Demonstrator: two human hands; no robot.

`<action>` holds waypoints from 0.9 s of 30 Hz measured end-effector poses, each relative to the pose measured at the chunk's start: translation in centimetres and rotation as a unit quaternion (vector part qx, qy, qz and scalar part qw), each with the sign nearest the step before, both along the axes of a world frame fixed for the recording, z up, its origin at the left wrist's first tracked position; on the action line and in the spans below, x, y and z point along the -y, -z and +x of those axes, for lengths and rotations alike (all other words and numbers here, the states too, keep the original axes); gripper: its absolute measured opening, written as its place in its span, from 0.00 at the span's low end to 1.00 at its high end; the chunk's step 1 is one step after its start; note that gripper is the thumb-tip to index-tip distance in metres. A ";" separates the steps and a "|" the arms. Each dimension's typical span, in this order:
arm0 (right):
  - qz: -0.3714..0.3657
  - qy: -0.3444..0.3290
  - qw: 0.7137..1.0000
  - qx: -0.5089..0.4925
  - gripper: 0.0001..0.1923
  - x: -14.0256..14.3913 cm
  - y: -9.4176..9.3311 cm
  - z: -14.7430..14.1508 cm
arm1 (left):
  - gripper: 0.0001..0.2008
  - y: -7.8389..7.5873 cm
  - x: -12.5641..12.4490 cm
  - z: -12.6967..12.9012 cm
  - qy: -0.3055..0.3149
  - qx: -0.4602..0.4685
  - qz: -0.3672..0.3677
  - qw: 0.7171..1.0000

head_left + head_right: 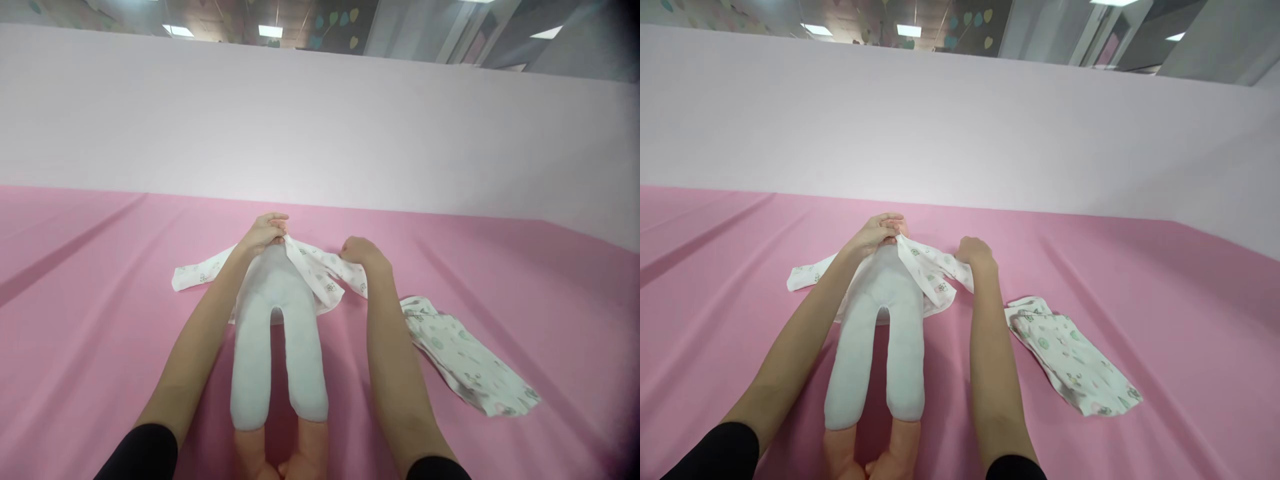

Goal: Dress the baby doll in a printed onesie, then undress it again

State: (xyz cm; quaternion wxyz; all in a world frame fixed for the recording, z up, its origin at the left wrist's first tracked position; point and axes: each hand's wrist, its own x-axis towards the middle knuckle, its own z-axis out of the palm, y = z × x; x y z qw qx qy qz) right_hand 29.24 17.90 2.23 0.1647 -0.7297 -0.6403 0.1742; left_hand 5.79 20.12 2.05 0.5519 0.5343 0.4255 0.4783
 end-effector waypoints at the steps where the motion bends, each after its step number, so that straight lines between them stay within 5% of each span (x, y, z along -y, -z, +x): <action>1: -0.033 -0.016 0.999 0.001 0.14 -0.3 0.6 0.5 | 0.20 0.0 -0.1 -0.1 0.002 0.001 -0.001 1.000; 6: -0.114 -0.090 0.976 -0.161 0.14 -0.8 2.4 1.5 | 0.19 -0.1 0.0 -0.8 0.022 -0.009 0.006 1.000; 13: -0.169 -0.155 0.950 -0.211 0.09 -1.1 3.2 1.7 | 0.21 0.1 0.0 -1.2 0.058 -0.042 0.016 0.997; 21: -0.107 -0.167 0.969 -0.144 0.07 -1.7 3.5 1.5 | 0.24 0.0 0.5 -0.7 0.048 -0.066 0.021 0.996; 27: 0.032 -0.136 0.989 -0.053 0.11 -2.8 4.5 -1.6 | 0.24 -0.3 0.8 -0.6 0.048 -0.096 0.041 0.993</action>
